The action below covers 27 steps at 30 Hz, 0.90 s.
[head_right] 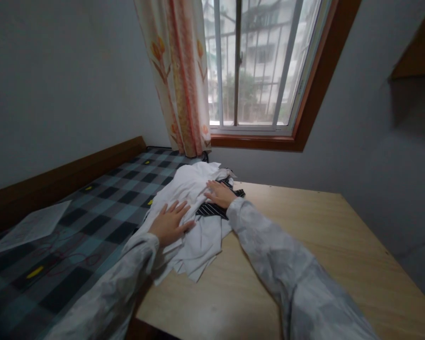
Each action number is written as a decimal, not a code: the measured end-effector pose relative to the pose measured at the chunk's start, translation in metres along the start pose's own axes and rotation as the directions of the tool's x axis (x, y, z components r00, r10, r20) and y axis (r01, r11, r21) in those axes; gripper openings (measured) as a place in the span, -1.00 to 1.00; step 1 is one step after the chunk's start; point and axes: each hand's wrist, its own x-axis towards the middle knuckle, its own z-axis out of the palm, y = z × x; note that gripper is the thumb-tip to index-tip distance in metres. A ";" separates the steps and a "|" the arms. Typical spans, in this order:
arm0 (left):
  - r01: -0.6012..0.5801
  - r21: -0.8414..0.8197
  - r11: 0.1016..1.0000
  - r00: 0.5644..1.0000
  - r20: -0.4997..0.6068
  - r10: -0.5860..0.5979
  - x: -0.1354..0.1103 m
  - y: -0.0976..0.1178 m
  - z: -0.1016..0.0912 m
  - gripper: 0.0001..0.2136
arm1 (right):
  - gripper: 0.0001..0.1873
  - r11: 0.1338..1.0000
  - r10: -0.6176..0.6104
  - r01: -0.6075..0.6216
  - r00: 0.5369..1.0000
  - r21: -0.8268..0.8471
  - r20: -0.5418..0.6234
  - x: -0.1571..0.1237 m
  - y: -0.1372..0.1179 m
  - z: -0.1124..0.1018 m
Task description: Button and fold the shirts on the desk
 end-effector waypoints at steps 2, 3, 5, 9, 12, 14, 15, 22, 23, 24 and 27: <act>0.005 0.044 0.999 0.999 -0.047 -0.003 -0.003 0.009 -0.012 -0.44 | -0.30 0.999 -0.035 0.033 0.995 -0.016 -0.094 -0.054 0.005 -0.024; -0.009 0.063 0.998 0.996 -0.084 0.014 -0.005 0.016 -0.018 -0.44 | -0.31 0.999 -0.038 0.033 0.989 -0.039 -0.144 -0.085 0.009 -0.035; -0.076 0.066 0.995 0.982 -0.169 0.087 -0.005 0.039 -0.026 -0.43 | -0.33 0.994 -0.015 -0.010 0.974 -0.105 -0.227 -0.153 0.020 -0.054; -0.335 -0.057 0.941 0.909 -0.283 0.306 0.011 0.111 -0.018 -0.43 | -0.33 0.949 0.145 -0.238 0.913 -0.209 -0.381 -0.273 0.048 -0.070; -0.512 -0.203 0.835 0.843 -0.306 0.442 0.038 0.171 0.016 -0.46 | -0.38 0.893 0.279 -0.394 0.864 -0.218 -0.419 -0.328 0.070 -0.069; -0.529 -0.293 0.797 0.837 -0.334 0.433 0.059 0.201 0.046 -0.42 | -0.38 0.863 0.318 -0.442 0.852 -0.244 -0.415 -0.346 0.079 -0.068; -0.539 -0.311 0.783 0.832 -0.341 0.437 0.069 0.210 0.060 -0.42 | -0.38 0.852 0.328 -0.455 0.850 -0.259 -0.412 -0.349 0.082 -0.067; -0.508 -0.284 0.813 0.859 -0.234 0.455 0.101 0.218 0.109 -0.39 | -0.28 0.806 0.410 -0.497 0.861 -0.321 -0.302 -0.332 0.087 -0.068; -0.500 -0.277 0.821 0.865 -0.218 0.453 0.101 0.217 0.110 -0.37 | -0.26 0.802 0.422 -0.503 0.859 -0.321 -0.291 -0.329 0.087 -0.067; -0.496 -0.272 0.825 0.867 -0.203 0.454 0.101 0.216 0.111 -0.36 | -0.26 0.800 0.430 -0.506 0.858 -0.322 -0.280 -0.326 0.086 -0.067; -0.489 -0.262 0.832 0.872 -0.172 0.458 0.100 0.217 0.113 -0.34 | -0.24 0.795 0.448 -0.509 0.860 -0.331 -0.246 -0.321 0.081 -0.063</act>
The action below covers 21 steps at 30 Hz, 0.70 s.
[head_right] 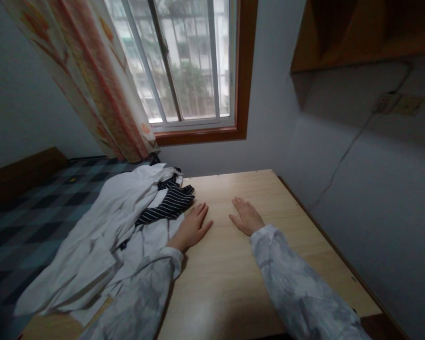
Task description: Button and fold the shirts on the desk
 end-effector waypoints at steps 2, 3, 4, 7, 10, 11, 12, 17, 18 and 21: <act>0.000 0.008 1.000 1.000 0.003 0.000 0.000 0.000 0.002 -0.32 | -0.25 1.000 0.016 -0.016 1.000 -0.015 0.021 -0.001 -0.006 0.001; -0.002 0.013 1.000 1.000 0.003 0.002 0.000 0.000 0.004 -0.31 | -0.26 0.999 0.030 -0.030 0.999 -0.025 0.029 -0.001 -0.009 0.001; -0.003 0.016 1.000 1.000 0.002 0.003 0.000 -0.001 0.005 -0.30 | -0.26 0.998 0.048 -0.047 0.998 -0.034 0.036 -0.001 -0.012 0.002; -0.001 0.021 1.000 1.000 0.001 0.001 0.000 -0.002 0.007 -0.29 | -0.24 0.992 0.115 -0.112 0.992 -0.060 0.046 0.002 -0.022 0.004; -0.006 0.021 1.000 1.000 -0.001 0.006 0.001 -0.003 0.008 -0.29 | -0.21 0.983 0.164 -0.160 0.985 -0.084 0.043 0.007 -0.032 0.006; -0.010 0.021 1.000 1.000 -0.003 0.010 0.001 -0.003 0.008 -0.29 | -0.20 0.982 0.173 -0.168 0.984 -0.091 0.042 0.009 -0.034 0.006; -0.014 0.020 1.000 1.000 -0.004 0.014 0.002 -0.003 0.008 -0.29 | -0.20 0.980 0.177 -0.173 0.983 -0.096 0.044 0.010 -0.036 0.007; -0.007 0.031 0.999 1.000 0.006 0.007 0.001 0.000 0.006 -0.30 | -0.18 0.980 0.171 -0.164 0.984 -0.114 0.056 0.010 -0.038 0.009; -0.009 0.034 0.999 1.000 0.011 0.008 0.001 0.000 0.005 -0.30 | -0.16 0.981 0.162 -0.155 0.985 -0.117 0.059 0.009 -0.037 0.010; -0.012 0.032 0.999 0.999 0.035 0.011 0.001 0.002 0.003 -0.24 | -0.14 0.985 0.135 -0.127 0.989 -0.115 0.064 0.008 -0.034 0.012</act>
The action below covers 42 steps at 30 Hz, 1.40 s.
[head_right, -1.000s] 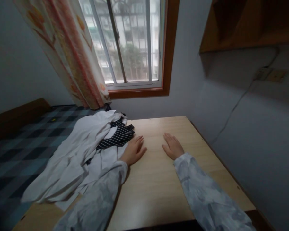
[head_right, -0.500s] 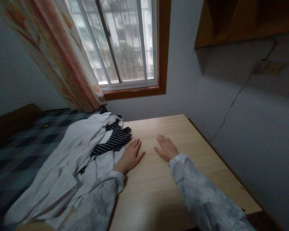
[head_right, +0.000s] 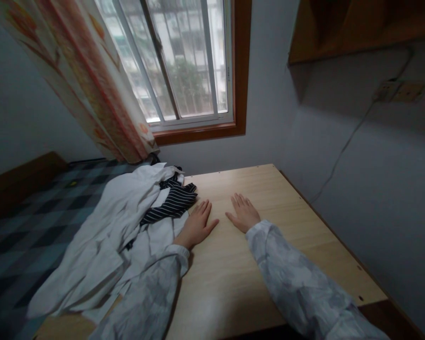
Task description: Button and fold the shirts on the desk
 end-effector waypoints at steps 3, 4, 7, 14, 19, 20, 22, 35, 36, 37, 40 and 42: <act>0.005 -0.010 1.000 1.000 0.011 -0.005 -0.001 0.001 0.000 -0.20 | -0.12 1.000 -0.023 0.024 1.000 0.017 -0.004 0.000 0.002 0.002; 0.005 -0.015 1.000 1.000 0.008 -0.005 -0.001 0.001 0.000 -0.19 | -0.13 0.999 -0.028 0.028 1.000 0.021 -0.007 0.000 0.002 0.002; -0.003 -0.029 1.000 1.000 -0.004 0.003 -0.001 0.000 0.001 -0.20 | -0.14 0.999 -0.029 0.030 0.999 0.026 -0.014 0.000 0.003 0.003; -0.001 -0.037 0.999 1.000 -0.012 0.001 -0.002 0.001 0.000 -0.21 | -0.16 0.999 -0.040 0.041 0.999 0.033 -0.035 0.000 0.003 0.004; 0.005 -0.027 1.000 1.000 0.003 -0.004 -0.002 0.001 0.001 -0.19 | -0.15 0.999 -0.034 0.034 0.999 0.022 -0.024 0.000 0.002 0.003; 0.004 -0.023 1.000 1.000 0.003 -0.004 -0.002 0.001 0.001 -0.19 | -0.15 0.999 -0.031 0.032 0.999 0.019 -0.022 0.000 0.002 0.003; 0.000 -0.020 1.000 1.000 -0.002 0.000 -0.002 0.000 0.002 -0.20 | -0.15 0.999 -0.030 0.030 0.999 0.019 -0.023 0.000 0.001 0.003; 0.008 -0.073 0.997 0.995 -0.103 -0.015 -0.007 0.017 -0.034 -0.41 | -0.20 0.991 -0.019 0.023 0.999 0.130 -0.026 0.002 -0.008 -0.002; 0.015 -0.076 0.997 0.988 -0.149 -0.027 -0.010 0.017 -0.048 -0.44 | -0.23 0.984 -0.037 0.046 0.998 0.171 -0.055 0.004 -0.015 -0.003; 0.052 -0.080 0.995 0.975 -0.210 -0.067 -0.014 0.014 -0.064 -0.46 | -0.28 0.973 -0.065 0.084 0.993 0.216 -0.097 0.008 -0.024 -0.006; 0.166 -0.046 0.985 0.938 -0.302 -0.172 -0.032 -0.013 -0.123 -0.47 | -0.42 0.902 -0.159 0.243 0.955 0.356 -0.249 0.022 -0.064 -0.018; 0.280 0.029 0.960 0.912 -0.321 -0.256 -0.051 -0.049 -0.161 -0.41 | -0.50 0.833 -0.200 0.328 0.929 0.446 -0.311 0.037 -0.098 -0.027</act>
